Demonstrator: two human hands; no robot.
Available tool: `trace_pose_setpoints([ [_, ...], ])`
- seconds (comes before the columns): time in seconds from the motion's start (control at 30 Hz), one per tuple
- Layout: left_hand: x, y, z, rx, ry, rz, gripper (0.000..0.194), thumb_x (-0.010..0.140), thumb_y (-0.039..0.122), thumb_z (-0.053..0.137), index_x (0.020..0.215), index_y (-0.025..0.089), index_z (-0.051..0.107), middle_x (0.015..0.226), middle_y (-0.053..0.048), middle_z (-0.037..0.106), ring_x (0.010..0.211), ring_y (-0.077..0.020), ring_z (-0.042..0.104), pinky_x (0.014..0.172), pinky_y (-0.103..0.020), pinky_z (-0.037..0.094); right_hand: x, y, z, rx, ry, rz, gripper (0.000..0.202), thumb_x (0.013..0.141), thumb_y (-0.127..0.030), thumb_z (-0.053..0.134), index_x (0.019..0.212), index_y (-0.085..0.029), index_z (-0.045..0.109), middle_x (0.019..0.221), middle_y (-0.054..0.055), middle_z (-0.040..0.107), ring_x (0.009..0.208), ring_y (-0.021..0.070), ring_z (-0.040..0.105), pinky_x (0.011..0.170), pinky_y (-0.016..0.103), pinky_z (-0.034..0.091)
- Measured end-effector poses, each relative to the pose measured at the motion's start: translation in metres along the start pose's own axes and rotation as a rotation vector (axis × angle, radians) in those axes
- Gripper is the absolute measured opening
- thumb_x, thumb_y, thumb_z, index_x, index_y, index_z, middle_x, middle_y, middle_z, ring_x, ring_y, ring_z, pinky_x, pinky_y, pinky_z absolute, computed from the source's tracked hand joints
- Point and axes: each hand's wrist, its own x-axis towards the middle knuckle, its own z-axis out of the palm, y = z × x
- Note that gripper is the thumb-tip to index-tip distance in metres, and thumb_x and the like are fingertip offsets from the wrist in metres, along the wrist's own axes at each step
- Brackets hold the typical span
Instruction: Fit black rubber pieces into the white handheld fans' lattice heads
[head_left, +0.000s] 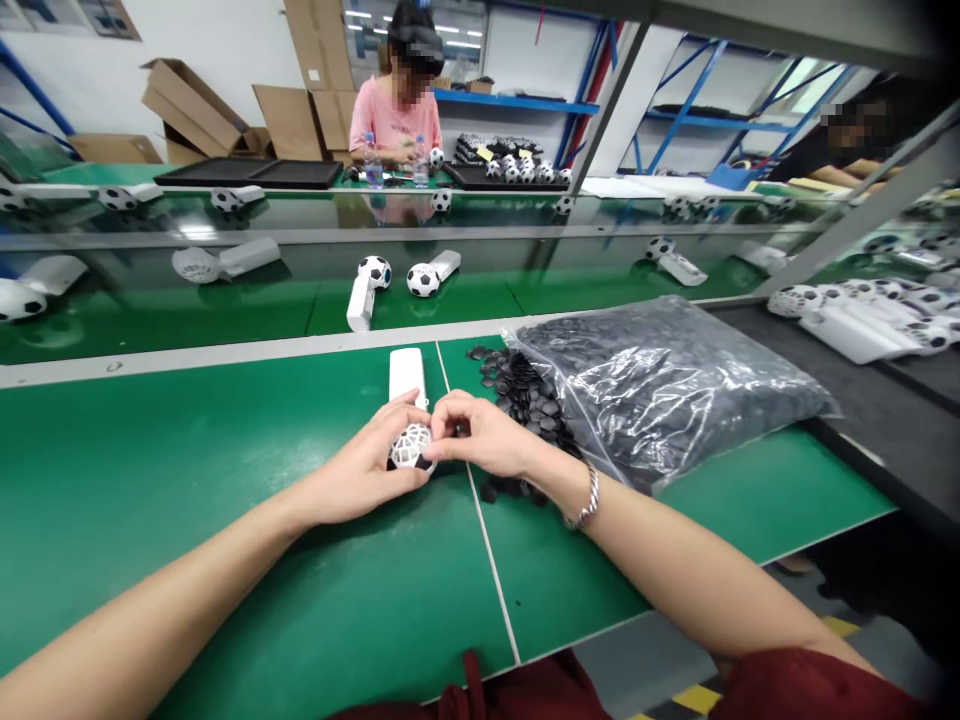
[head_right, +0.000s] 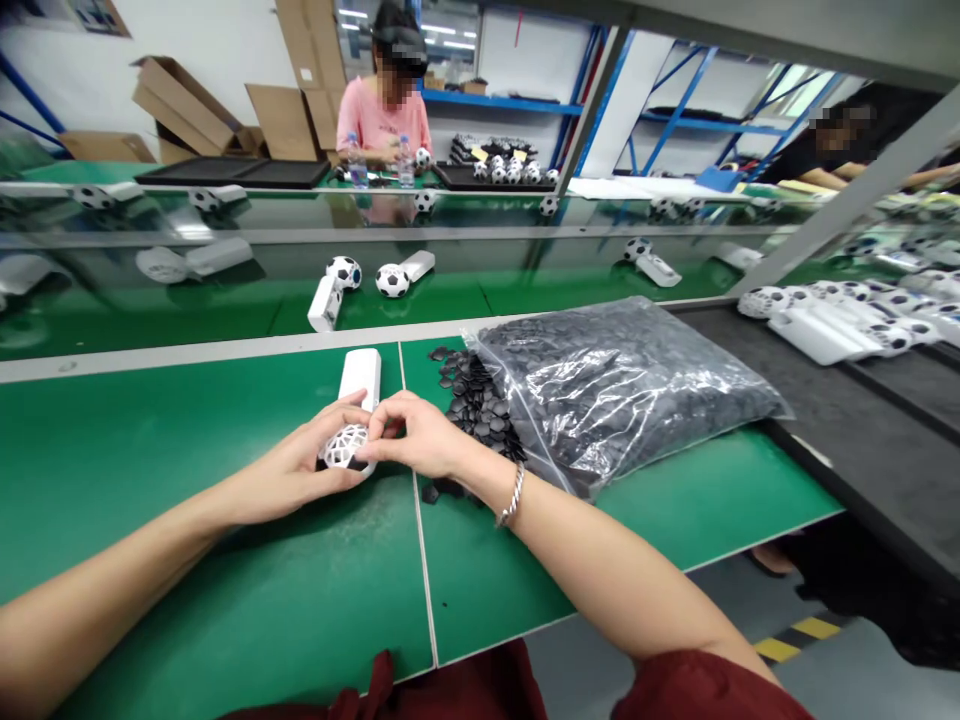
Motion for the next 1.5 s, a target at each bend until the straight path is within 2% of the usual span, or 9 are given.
trace_pose_setpoints([
  [0.17, -0.003, 0.0, 0.002, 0.052, -0.011, 0.027, 0.041, 0.069, 0.022, 0.057, 0.108, 0.022, 0.044, 0.141, -0.009, 0.027, 0.133, -0.0272, 0.016, 0.104, -0.044, 0.024, 0.011, 0.021, -0.033, -0.768, 0.326, 0.212, 0.014, 0.082, -0.031, 0.053, 0.081, -0.018, 0.06, 0.087, 0.005, 0.058, 0.085, 0.0171, 0.052, 0.074, 0.028, 0.041],
  [0.27, -0.003, -0.001, 0.003, 0.042, -0.031, 0.102, 0.039, 0.069, 0.018, 0.056, 0.106, 0.023, 0.044, 0.131, -0.008, 0.038, 0.133, -0.024, 0.015, 0.106, -0.041, 0.023, 0.013, 0.031, -0.04, -0.923, 0.367, 0.293, 0.016, 0.079, -0.033, 0.058, 0.083, -0.018, 0.062, 0.091, 0.009, 0.058, 0.093, 0.0231, 0.051, 0.072, 0.031, 0.041],
  [0.4, -0.003, -0.002, 0.002, 0.058, 0.004, 0.07, 0.046, 0.063, 0.015, 0.057, 0.106, 0.025, 0.043, 0.127, -0.006, 0.034, 0.128, -0.0268, 0.025, 0.103, -0.044, 0.027, 0.013, 0.032, -0.038, -0.931, 0.315, 0.283, 0.011, 0.079, -0.031, 0.058, 0.076, -0.022, 0.063, 0.088, 0.005, 0.06, 0.09, 0.0206, 0.054, 0.068, 0.027, 0.042],
  [0.53, -0.006, -0.003, -0.003, 0.053, 0.064, -0.064, 0.053, 0.059, 0.016, 0.06, 0.108, 0.026, 0.043, 0.12, -0.006, 0.031, 0.116, -0.0279, 0.037, 0.097, -0.044, 0.035, 0.006, 0.029, -0.04, -0.932, 0.27, 0.278, 0.015, 0.079, -0.031, 0.058, 0.088, -0.02, 0.063, 0.092, 0.006, 0.06, 0.088, 0.0187, 0.057, 0.071, 0.026, 0.042],
  [0.83, -0.007, -0.008, -0.02, -0.013, -0.092, 0.009, 0.056, 0.063, 0.01, 0.055, 0.114, 0.029, 0.043, 0.121, -0.004, 0.03, 0.114, -0.025, 0.039, 0.097, -0.042, 0.036, 0.001, 0.027, -0.049, -0.872, 0.217, 0.25, 0.006, 0.076, -0.024, 0.06, 0.08, -0.019, 0.062, 0.088, 0.006, 0.06, 0.081, 0.0181, 0.057, 0.067, 0.027, 0.041],
  [1.0, -0.005, -0.006, -0.014, 0.018, 0.007, -0.086, 0.052, 0.063, 0.025, 0.066, 0.111, 0.026, 0.047, 0.113, -0.005, 0.034, 0.109, -0.026, 0.041, 0.097, -0.043, 0.034, -0.007, 0.009, -0.039, -0.583, 0.191, 0.082, 0.01, 0.079, -0.021, 0.056, 0.088, -0.018, 0.061, 0.079, 0.002, 0.061, 0.074, 0.0131, 0.056, 0.069, 0.025, 0.043],
  [1.1, -0.005, -0.007, -0.016, 0.008, -0.015, -0.07, 0.049, 0.066, 0.026, 0.065, 0.112, 0.026, 0.048, 0.107, -0.003, 0.039, 0.102, -0.0228, 0.046, 0.093, -0.04, 0.038, -0.012, -0.002, -0.028, -0.382, 0.091, -0.056, 0.018, 0.081, -0.016, 0.053, 0.097, -0.018, 0.062, 0.086, 0.003, 0.064, 0.077, 0.0121, 0.057, 0.073, 0.025, 0.044],
  [1.23, -0.005, -0.013, -0.023, -0.019, -0.077, 0.028, 0.051, 0.066, 0.02, 0.063, 0.114, 0.027, 0.046, 0.111, -0.002, 0.041, 0.103, -0.0207, 0.046, 0.092, -0.034, 0.038, -0.017, -0.008, -0.017, -0.365, -0.007, -0.124, 0.015, 0.082, -0.015, 0.05, 0.086, -0.02, 0.064, 0.088, 0.002, 0.066, 0.082, 0.0139, 0.059, 0.077, 0.026, 0.043],
  [1.5, -0.006, -0.011, -0.022, -0.029, -0.078, 0.016, 0.05, 0.066, 0.015, 0.058, 0.113, 0.027, 0.045, 0.112, -0.002, 0.04, 0.102, -0.0208, 0.047, 0.09, -0.035, 0.04, -0.023, -0.016, -0.01, -0.315, -0.056, -0.178, 0.021, 0.085, -0.015, 0.046, 0.098, -0.02, 0.061, 0.096, 0.004, 0.065, 0.09, 0.0151, 0.058, 0.081, 0.03, 0.044],
])
